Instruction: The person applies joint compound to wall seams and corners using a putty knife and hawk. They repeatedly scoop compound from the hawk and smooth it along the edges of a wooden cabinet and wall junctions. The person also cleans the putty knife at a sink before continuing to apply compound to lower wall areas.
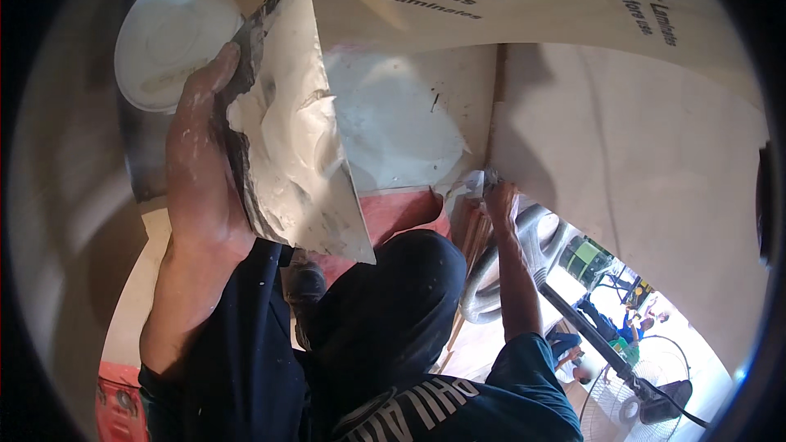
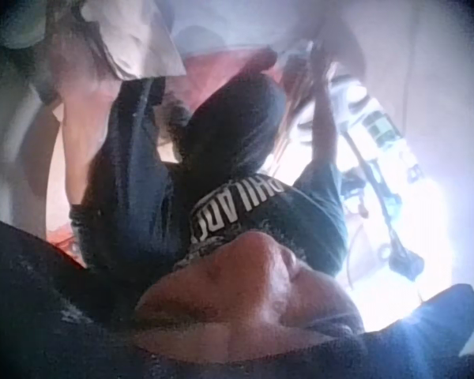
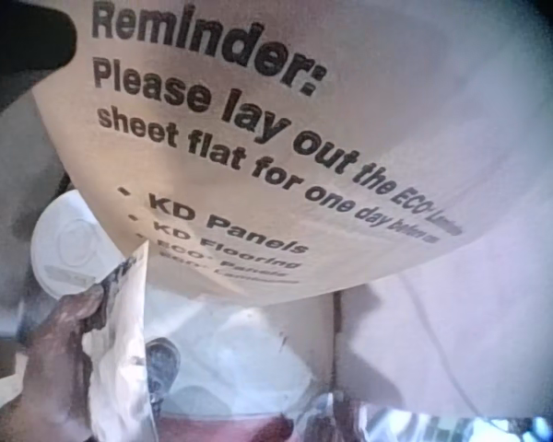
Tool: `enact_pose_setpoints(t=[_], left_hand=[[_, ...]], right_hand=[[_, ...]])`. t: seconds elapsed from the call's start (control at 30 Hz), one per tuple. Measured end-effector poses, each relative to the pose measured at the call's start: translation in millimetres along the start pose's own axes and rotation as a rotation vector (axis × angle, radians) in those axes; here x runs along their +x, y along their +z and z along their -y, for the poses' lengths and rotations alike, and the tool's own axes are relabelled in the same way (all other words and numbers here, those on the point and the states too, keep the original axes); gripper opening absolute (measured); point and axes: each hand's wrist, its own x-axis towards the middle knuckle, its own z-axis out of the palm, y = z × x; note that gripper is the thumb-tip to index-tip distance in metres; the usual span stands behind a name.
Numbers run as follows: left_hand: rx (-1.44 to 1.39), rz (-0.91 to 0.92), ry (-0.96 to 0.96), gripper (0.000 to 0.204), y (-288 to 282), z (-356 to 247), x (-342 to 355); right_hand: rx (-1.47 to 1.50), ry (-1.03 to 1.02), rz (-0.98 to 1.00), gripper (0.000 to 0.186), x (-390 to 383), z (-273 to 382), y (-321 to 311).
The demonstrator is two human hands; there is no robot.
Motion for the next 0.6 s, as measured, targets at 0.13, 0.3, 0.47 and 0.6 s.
enact_pose_setpoints(t=[0.13, 0.3, 0.47, 0.6], left_hand=[[-0.018, 0.03, -0.044, 0.032, 3.1, -3.5, -2.3], [-0.003, -0.023, -0.063, 0.029, 8.3, -5.1, -2.7], [0.046, 0.001, -0.037, 0.025, 2.9, -3.2, 0.5], [0.019, -0.011, -0.029, 0.026, -2.8, -2.1, -1.1]], right_hand=[[0.006, -0.086, -0.165, 0.022, 4.1, 9.1, -15.2], [0.13, 0.037, -0.315, 0.019, 5.9, 31.9, 2.0], [0.288, 0.406, -0.115, 0.031, -8.2, 49.8, 16.7], [0.283, 0.283, -0.248, 0.035, 7.4, 52.3, -15.4]])
